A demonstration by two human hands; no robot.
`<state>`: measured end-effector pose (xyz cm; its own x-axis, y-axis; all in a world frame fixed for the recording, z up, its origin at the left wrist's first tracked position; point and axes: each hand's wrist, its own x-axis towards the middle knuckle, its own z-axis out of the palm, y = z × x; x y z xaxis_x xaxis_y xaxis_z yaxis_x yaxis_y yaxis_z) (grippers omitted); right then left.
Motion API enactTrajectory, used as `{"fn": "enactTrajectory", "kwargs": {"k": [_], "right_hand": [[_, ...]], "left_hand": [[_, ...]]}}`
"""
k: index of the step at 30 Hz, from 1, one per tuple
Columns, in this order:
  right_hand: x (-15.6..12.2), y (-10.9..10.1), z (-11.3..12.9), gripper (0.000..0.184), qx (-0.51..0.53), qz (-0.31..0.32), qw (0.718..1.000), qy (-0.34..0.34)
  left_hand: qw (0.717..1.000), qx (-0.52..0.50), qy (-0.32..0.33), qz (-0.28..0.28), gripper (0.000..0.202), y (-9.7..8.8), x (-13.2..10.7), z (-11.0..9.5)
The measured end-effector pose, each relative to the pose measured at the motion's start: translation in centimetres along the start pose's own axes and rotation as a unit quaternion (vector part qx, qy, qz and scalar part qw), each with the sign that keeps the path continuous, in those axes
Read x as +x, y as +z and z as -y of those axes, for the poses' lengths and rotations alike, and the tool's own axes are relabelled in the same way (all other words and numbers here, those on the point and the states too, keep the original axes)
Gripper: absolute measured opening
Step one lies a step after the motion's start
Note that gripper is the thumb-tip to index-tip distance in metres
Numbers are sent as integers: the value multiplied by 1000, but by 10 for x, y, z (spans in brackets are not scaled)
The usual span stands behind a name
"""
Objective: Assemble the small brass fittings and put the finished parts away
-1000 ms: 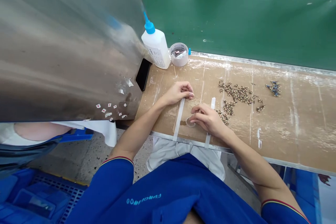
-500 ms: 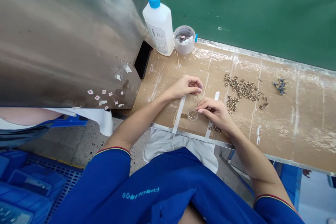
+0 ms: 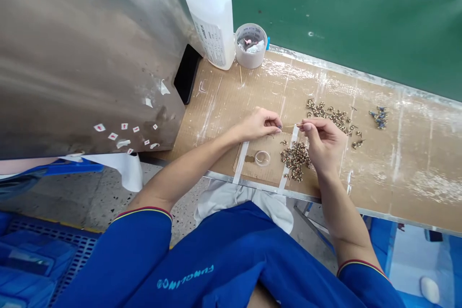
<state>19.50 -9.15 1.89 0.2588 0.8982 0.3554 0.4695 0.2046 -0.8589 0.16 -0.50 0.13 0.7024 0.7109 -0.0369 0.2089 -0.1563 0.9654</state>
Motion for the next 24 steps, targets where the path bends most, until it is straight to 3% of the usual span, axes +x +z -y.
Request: {"fn": "enactTrajectory", "kwargs": {"k": [7,14,24], "right_hand": [[-1,6,-3,31,-38,26,997,-55],[-1,6,-5,33,-79,51,995,-43],[0,4,-3,36,-104,83,988,-77]], "left_hand": [[999,45,3,8,4,0,2,1],[998,60,11,15,3,0,3,2],[998,50,22,25,4,-1,3,2]]}}
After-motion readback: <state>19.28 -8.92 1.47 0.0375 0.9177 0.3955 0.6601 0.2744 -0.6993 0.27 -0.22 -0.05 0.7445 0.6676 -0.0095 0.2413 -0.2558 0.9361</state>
